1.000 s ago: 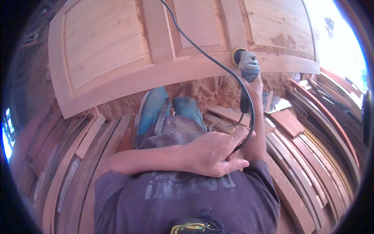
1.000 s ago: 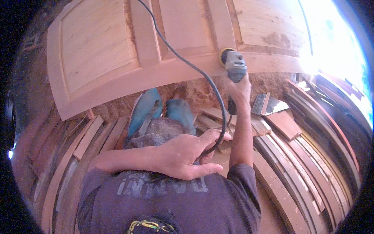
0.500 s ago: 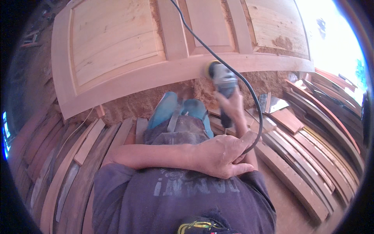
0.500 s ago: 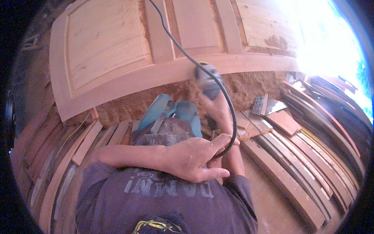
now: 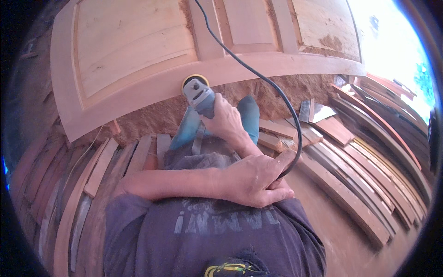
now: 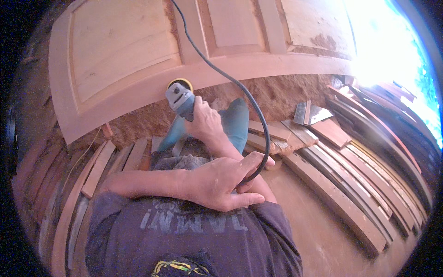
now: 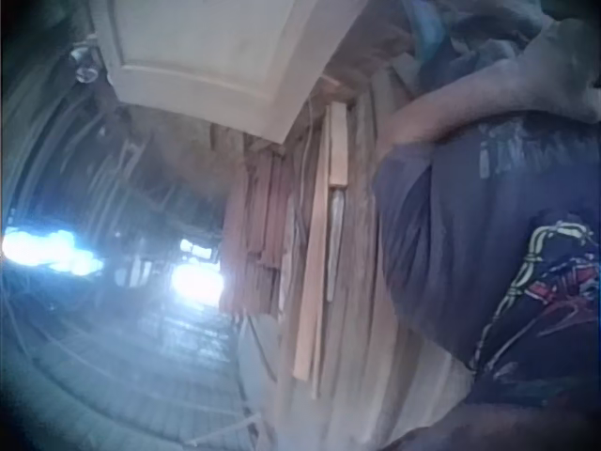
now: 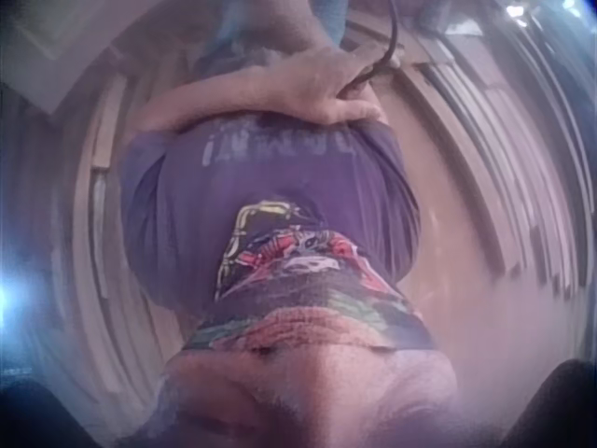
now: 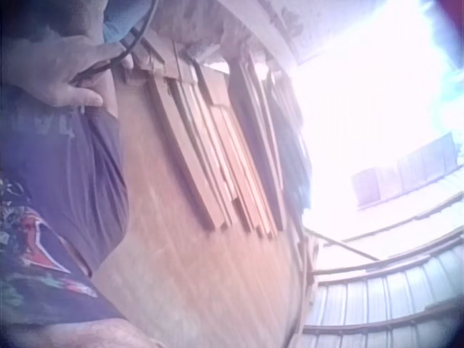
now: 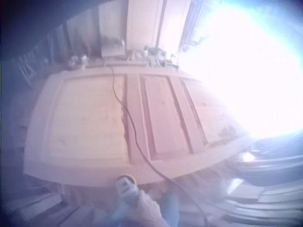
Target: The person uses an electric sander to smooth the surface of a wooden door. They move the sander across the door panels and edges, generating sawdust as they work.
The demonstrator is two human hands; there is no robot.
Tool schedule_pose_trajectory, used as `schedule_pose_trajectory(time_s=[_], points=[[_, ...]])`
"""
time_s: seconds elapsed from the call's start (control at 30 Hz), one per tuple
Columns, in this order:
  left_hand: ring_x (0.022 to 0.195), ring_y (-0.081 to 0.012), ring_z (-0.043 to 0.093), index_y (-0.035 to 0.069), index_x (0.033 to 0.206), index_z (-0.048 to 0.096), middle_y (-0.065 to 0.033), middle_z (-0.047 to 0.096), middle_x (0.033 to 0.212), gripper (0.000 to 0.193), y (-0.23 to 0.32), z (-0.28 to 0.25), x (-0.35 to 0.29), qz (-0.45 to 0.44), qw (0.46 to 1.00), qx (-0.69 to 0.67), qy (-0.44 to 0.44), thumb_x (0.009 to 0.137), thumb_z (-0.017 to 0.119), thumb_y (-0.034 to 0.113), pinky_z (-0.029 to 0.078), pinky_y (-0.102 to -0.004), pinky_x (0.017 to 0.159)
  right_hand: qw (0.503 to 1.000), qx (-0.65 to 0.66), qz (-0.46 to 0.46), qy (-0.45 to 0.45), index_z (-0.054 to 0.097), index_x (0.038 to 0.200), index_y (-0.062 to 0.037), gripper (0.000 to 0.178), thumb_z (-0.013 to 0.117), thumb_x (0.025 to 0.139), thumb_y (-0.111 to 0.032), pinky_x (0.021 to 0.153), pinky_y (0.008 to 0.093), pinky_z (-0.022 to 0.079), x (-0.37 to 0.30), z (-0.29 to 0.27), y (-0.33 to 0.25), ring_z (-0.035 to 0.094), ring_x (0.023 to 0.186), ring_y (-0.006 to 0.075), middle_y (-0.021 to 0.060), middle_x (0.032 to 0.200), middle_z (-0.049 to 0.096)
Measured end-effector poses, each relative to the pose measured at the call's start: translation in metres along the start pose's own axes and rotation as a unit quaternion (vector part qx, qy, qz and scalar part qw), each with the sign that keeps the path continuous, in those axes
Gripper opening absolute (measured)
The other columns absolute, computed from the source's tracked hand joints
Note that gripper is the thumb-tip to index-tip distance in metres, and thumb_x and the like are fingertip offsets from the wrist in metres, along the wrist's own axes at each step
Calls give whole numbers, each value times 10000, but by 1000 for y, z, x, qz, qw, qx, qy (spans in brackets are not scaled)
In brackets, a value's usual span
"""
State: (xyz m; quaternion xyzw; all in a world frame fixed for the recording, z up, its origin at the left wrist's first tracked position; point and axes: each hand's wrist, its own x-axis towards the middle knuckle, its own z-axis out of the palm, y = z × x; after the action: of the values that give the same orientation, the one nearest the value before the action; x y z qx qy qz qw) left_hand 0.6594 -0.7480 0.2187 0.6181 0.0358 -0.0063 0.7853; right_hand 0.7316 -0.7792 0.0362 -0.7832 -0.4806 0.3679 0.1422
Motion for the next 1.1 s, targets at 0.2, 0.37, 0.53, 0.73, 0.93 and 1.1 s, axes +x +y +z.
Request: schedule_pose_trajectory(time_s=[0.2,0.37,0.53,0.73,0.93,1.1], points=[[740,-423,753,-110,1338,426,-199,703,730,612,0,0,11,-6,1000,-12,-27,1025,795,264,566,-494,659,995,14,88,33,557,1231,22,549,838,870,-281,918,609,596,-8,-39,26,746,1068,541,333,1134,755],[727,-429,740,-86,1285,438,-195,695,740,585,-6,4,28,-10,1000,-20,-20,1029,805,291,563,-494,651,990,24,124,60,562,1253,27,580,853,872,-299,930,608,591,-9,-65,62,743,1088,551,346,1107,763],[720,-416,736,-78,1292,413,-194,688,745,612,-1,10,61,-13,999,-23,-24,1036,802,319,563,-491,650,986,37,145,73,582,1261,15,631,876,861,-374,918,605,591,-10,-91,105,750,1080,547,341,1093,772],[701,-400,730,-136,1495,328,-174,688,757,792,-9,24,94,-13,1000,7,-15,1044,785,328,571,-479,652,982,21,160,98,612,1271,13,660,885,861,-426,912,594,596,-6,-124,141,763,1075,534,326,1097,785],[684,-381,722,-122,1555,294,-149,678,750,808,-7,35,130,-42,999,9,-27,1042,776,276,580,-475,660,966,40,220,133,645,1356,14,664,867,870,-380,946,546,607,-6,-165,203,770,1136,497,315,1151,785],[688,-378,733,-111,1542,305,-155,688,753,780,-6,44,145,-40,999,6,-4,1042,777,259,581,-478,669,957,56,217,184,650,1308,40,708,886,853,-447,975,540,594,3,-201,260,776,1129,486,331,1176,787]])
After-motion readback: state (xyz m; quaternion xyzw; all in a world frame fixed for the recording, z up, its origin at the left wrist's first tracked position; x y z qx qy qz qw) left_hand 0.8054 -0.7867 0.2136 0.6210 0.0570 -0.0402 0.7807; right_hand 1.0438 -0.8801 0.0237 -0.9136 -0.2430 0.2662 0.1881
